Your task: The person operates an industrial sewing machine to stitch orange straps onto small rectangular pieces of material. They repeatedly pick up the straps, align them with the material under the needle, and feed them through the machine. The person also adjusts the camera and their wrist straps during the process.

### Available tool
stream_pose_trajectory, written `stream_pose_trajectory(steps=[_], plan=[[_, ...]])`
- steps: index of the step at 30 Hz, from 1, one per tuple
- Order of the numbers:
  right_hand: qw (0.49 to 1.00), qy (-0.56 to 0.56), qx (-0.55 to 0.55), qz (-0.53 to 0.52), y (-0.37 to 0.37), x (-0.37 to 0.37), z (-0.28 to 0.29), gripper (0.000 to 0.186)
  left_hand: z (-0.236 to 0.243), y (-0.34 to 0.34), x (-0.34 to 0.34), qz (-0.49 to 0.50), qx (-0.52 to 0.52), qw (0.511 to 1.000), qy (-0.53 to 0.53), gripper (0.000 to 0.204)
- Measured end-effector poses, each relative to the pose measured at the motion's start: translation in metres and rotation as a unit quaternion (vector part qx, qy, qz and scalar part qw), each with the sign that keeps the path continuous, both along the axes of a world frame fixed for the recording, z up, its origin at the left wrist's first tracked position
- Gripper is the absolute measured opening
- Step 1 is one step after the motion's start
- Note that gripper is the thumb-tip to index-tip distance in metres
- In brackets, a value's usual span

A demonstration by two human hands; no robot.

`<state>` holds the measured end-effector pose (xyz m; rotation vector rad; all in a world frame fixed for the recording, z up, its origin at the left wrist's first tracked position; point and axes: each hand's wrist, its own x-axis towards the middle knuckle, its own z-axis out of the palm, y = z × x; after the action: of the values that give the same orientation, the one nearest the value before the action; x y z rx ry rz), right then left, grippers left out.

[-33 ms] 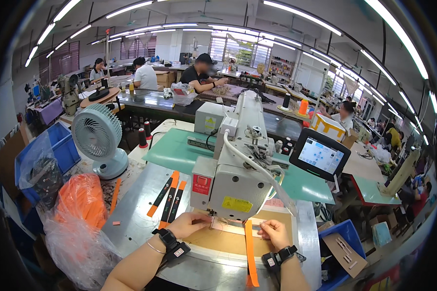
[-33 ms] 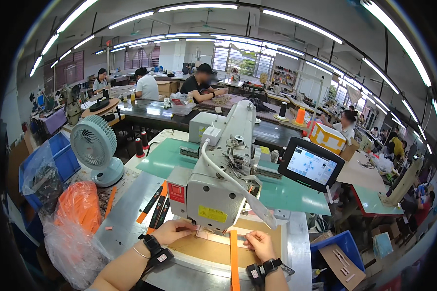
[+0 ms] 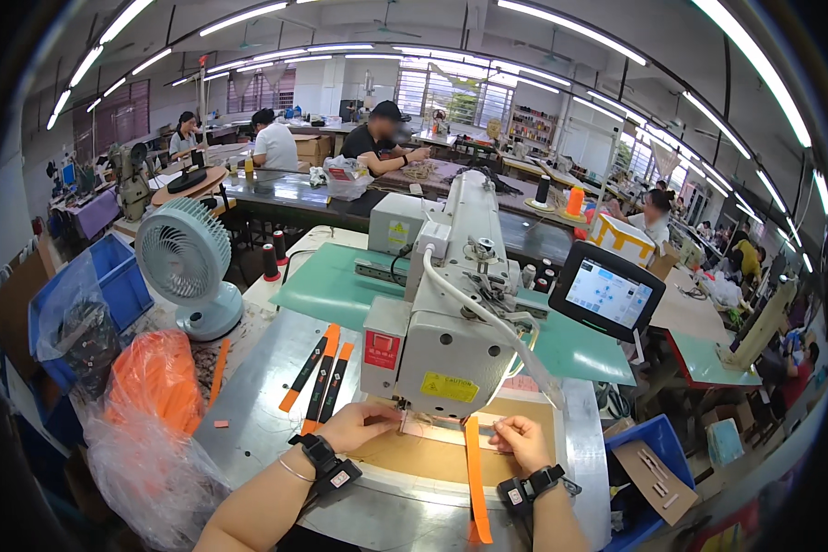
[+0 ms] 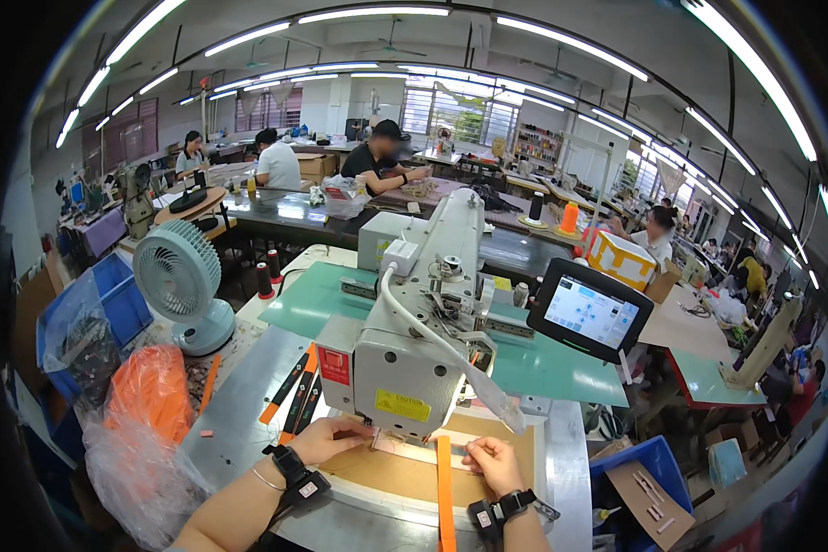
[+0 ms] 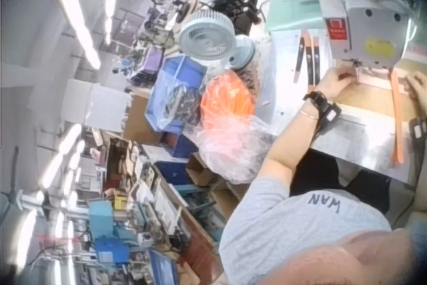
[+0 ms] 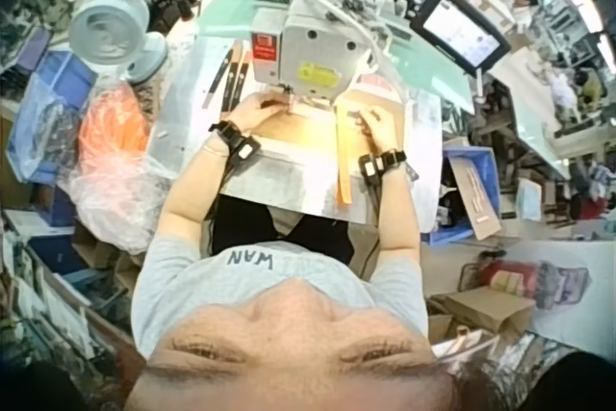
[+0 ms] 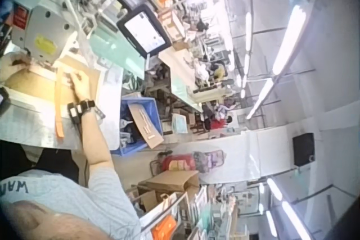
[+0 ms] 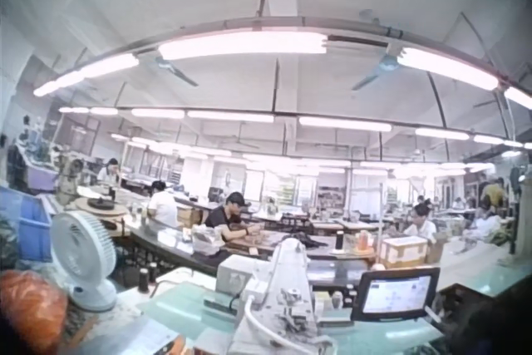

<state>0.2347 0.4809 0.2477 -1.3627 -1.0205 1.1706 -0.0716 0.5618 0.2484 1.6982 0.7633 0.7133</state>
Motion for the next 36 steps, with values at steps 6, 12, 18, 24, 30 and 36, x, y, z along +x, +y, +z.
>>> stream_pose_trajectory(steps=[6, 12, 18, 24, 30, 36], plan=[[1.000, -0.010, 0.006, 0.009, 0.000, 0.000, -0.001, 0.013, -0.001, -0.002, -0.002, 0.022, 0.063, 0.996, 0.061, 0.022], [1.000, -0.004, 0.011, 0.003, 0.001, 0.000, 0.000, 0.012, 0.003, -0.001, -0.001, 0.002, 0.034, 0.999, 0.026, 0.023], [1.000, -0.007, 0.014, -0.002, 0.001, 0.000, -0.001, 0.013, 0.004, -0.003, 0.000, 0.011, 0.039, 0.999, 0.030, 0.023], [1.000, -0.005, 0.011, -0.006, 0.001, 0.000, -0.001, 0.013, -0.004, 0.001, 0.000, -0.001, 0.000, 1.000, 0.003, 0.021], [1.000, -0.014, 0.013, -0.005, 0.001, -0.001, -0.001, 0.013, -0.002, -0.001, 0.000, 0.003, 0.009, 1.000, 0.012, 0.021], [0.999, -0.004, 0.028, -0.024, -0.002, -0.002, 0.006, 0.018, 0.010, -0.007, 0.000, 0.046, 0.101, 0.992, 0.064, 0.036]])
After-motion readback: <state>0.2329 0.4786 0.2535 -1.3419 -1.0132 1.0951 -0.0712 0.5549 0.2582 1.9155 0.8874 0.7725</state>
